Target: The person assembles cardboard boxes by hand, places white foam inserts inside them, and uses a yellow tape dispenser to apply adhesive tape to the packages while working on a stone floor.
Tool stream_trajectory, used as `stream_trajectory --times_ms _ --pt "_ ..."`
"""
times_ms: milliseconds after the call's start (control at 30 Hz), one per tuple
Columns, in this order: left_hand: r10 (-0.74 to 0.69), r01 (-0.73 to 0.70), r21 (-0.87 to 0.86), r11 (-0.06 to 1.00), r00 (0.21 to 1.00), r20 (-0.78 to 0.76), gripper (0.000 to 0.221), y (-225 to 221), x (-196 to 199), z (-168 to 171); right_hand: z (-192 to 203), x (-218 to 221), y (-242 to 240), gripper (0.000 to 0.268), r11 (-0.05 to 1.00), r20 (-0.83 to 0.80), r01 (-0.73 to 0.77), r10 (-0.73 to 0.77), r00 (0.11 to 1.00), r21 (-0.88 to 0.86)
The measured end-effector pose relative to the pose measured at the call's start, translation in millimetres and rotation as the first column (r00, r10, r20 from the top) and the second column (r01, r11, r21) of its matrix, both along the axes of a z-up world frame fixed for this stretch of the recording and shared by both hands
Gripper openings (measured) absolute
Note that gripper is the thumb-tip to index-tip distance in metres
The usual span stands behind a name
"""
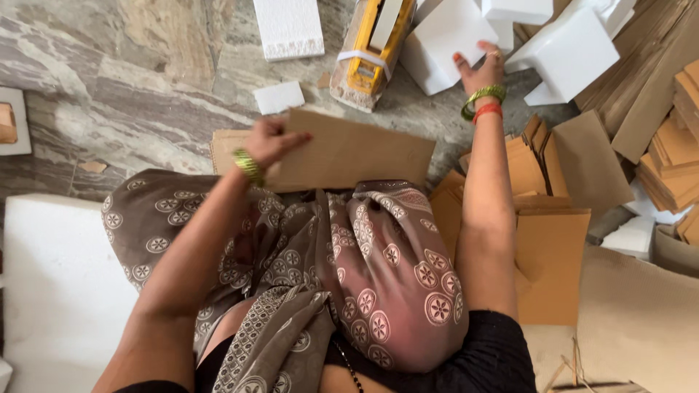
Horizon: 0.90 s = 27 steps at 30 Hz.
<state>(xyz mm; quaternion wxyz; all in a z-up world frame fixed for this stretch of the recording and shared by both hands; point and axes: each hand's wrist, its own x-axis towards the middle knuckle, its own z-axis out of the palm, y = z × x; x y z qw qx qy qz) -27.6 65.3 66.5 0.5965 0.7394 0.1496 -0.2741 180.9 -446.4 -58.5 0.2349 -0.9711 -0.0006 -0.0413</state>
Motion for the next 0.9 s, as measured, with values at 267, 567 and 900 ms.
stream_trajectory --times_ms 267,567,900 --pt "-0.033 0.034 0.074 0.997 0.999 -0.014 0.050 114 -33 -14 8 2 -1 0.101 0.991 0.146 0.090 -0.105 0.984 0.104" --pt "0.113 0.105 0.450 0.887 0.895 -0.431 0.087 121 -40 -112 59 8 26 0.114 0.990 -0.111 0.135 -0.130 0.985 0.045" --pt "0.181 0.124 0.543 0.831 0.862 -0.474 0.089 97 -38 -132 53 -44 22 0.075 0.898 -0.289 0.144 -0.019 0.957 0.416"
